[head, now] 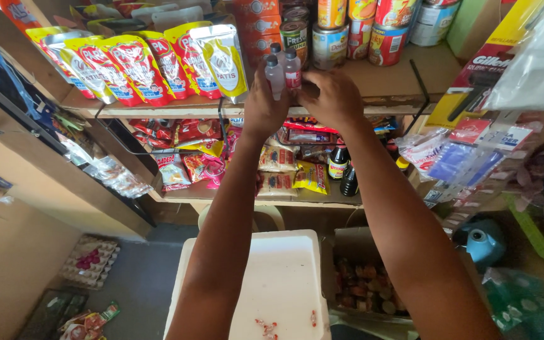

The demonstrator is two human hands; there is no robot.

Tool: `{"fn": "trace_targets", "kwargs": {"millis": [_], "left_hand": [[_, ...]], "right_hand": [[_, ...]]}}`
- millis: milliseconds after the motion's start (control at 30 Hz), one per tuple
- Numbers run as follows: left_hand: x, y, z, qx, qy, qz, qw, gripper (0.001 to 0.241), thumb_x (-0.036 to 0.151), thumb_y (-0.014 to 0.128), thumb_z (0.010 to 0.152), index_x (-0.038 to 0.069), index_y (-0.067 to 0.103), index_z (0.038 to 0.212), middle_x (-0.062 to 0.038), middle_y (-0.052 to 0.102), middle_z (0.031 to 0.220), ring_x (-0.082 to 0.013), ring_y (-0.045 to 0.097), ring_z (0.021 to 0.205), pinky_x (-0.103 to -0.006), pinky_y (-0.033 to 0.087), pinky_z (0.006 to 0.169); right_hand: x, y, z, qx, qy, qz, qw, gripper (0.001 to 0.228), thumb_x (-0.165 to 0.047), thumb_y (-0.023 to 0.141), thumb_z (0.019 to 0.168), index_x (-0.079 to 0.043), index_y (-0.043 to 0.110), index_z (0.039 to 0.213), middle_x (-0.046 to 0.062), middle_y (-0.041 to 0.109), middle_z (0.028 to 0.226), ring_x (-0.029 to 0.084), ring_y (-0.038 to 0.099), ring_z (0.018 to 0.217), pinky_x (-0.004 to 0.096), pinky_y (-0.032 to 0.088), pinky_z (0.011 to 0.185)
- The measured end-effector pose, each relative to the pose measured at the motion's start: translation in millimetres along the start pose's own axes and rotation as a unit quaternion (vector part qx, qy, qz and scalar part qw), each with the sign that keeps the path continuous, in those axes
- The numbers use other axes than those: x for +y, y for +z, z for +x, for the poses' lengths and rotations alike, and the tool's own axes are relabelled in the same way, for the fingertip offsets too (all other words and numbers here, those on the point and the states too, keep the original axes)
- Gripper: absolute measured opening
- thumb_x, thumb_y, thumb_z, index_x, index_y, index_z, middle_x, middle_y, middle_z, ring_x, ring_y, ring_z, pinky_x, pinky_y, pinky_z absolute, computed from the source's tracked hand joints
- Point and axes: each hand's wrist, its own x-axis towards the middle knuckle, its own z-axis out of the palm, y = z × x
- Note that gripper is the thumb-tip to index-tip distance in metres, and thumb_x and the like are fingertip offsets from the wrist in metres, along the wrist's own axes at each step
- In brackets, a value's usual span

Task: Restock canned goods and small condiment bottles from a box onto the grocery shelves.

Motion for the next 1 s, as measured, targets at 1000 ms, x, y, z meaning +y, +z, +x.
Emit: {"fn": "trace_targets", "kwargs": {"millis": [1000], "left_hand": [[101, 6, -220, -0.051, -0.187, -0.129, 0.972, 0.066, 0.007, 0.069, 0.098, 0.001, 0.038, 0.155, -0.021, 0.054, 0.148, -0.0348, 0.06, 0.134, -0.0407, 0.056, 0.108]], "right_hand": [[-4, -4, -132, 0.181, -0.028, 0.093, 0.979, 0.028, -0.006, 0.073, 0.108, 0.0, 0.059, 0.131, 0.016, 0.067, 0.122, 0.032, 0.067, 0.11, 0.038, 0.055, 0.099]]}}
